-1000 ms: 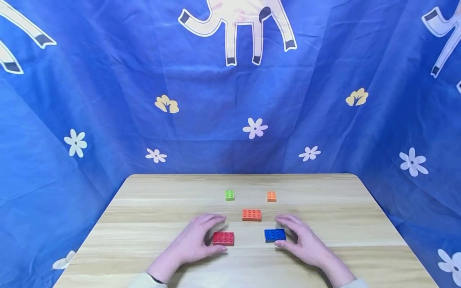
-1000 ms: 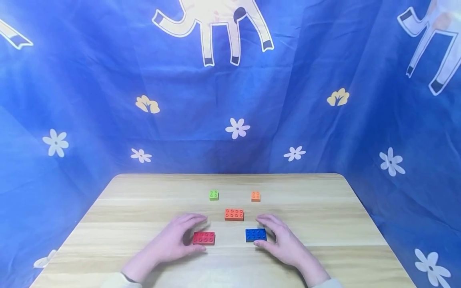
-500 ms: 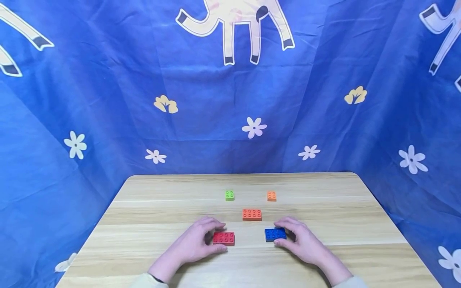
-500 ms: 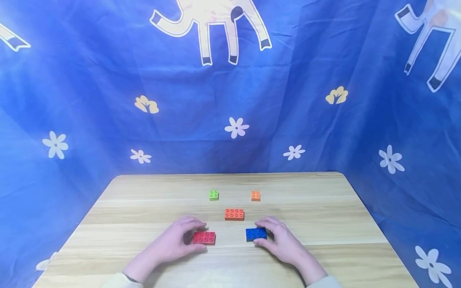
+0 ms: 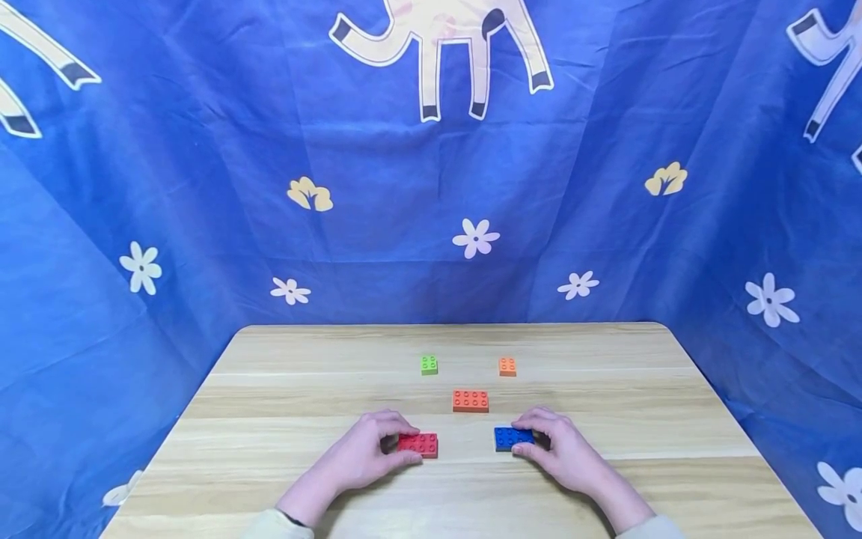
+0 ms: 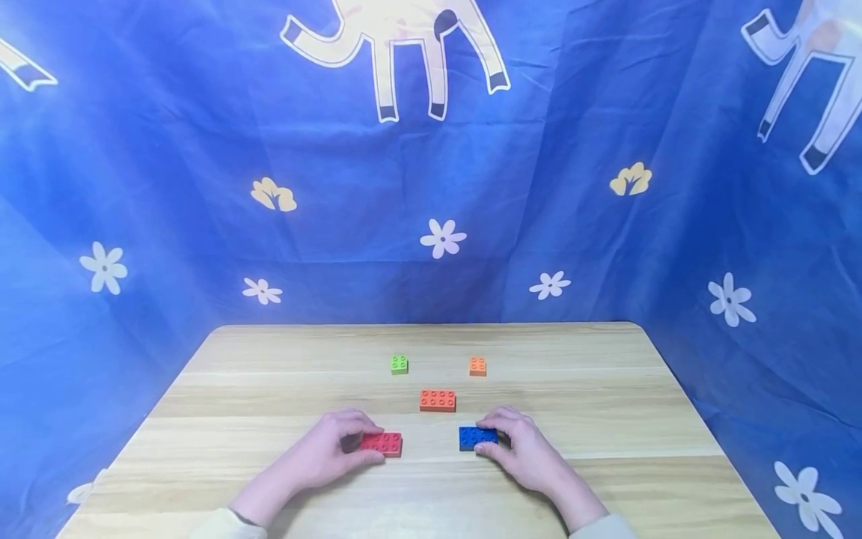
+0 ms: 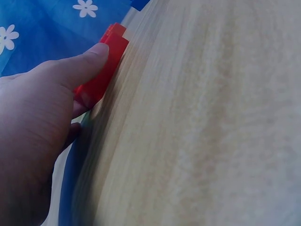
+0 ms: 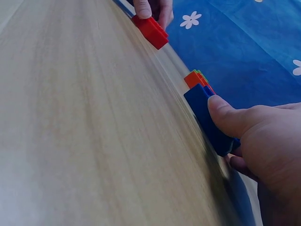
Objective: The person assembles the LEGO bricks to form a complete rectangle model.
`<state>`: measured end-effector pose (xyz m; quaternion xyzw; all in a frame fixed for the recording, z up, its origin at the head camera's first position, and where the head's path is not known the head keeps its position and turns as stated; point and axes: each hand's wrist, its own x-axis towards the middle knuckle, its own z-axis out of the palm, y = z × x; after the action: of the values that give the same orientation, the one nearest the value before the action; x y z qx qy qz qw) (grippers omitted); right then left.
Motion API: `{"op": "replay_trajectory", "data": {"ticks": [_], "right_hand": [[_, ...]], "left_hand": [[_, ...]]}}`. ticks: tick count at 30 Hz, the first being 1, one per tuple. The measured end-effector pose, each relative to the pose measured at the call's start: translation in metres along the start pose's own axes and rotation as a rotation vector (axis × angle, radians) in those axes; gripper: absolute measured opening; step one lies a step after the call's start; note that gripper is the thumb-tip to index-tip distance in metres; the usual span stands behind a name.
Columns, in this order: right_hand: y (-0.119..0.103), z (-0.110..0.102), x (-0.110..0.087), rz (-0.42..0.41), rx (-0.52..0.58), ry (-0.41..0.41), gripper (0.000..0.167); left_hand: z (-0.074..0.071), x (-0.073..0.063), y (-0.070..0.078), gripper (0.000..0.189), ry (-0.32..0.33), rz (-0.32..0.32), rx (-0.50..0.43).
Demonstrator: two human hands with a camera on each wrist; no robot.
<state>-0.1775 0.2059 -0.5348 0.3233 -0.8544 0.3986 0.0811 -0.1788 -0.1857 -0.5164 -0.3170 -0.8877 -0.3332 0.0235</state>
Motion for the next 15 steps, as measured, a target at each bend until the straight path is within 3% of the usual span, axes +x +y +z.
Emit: {"op": "replay_trajectory", "data": {"ticks": [7, 15], "right_hand": [[0.0004, -0.0009, 0.0014, 0.030, 0.010, -0.014, 0.032], [-0.0013, -0.0011, 0.0030, 0.050, 0.019, -0.029, 0.030]], "left_hand": [[-0.0006, 0.0030, 0.0021, 0.040, -0.018, -0.020, -0.023], [0.0009, 0.0071, 0.0040, 0.036, 0.003, 0.036, -0.028]]}}
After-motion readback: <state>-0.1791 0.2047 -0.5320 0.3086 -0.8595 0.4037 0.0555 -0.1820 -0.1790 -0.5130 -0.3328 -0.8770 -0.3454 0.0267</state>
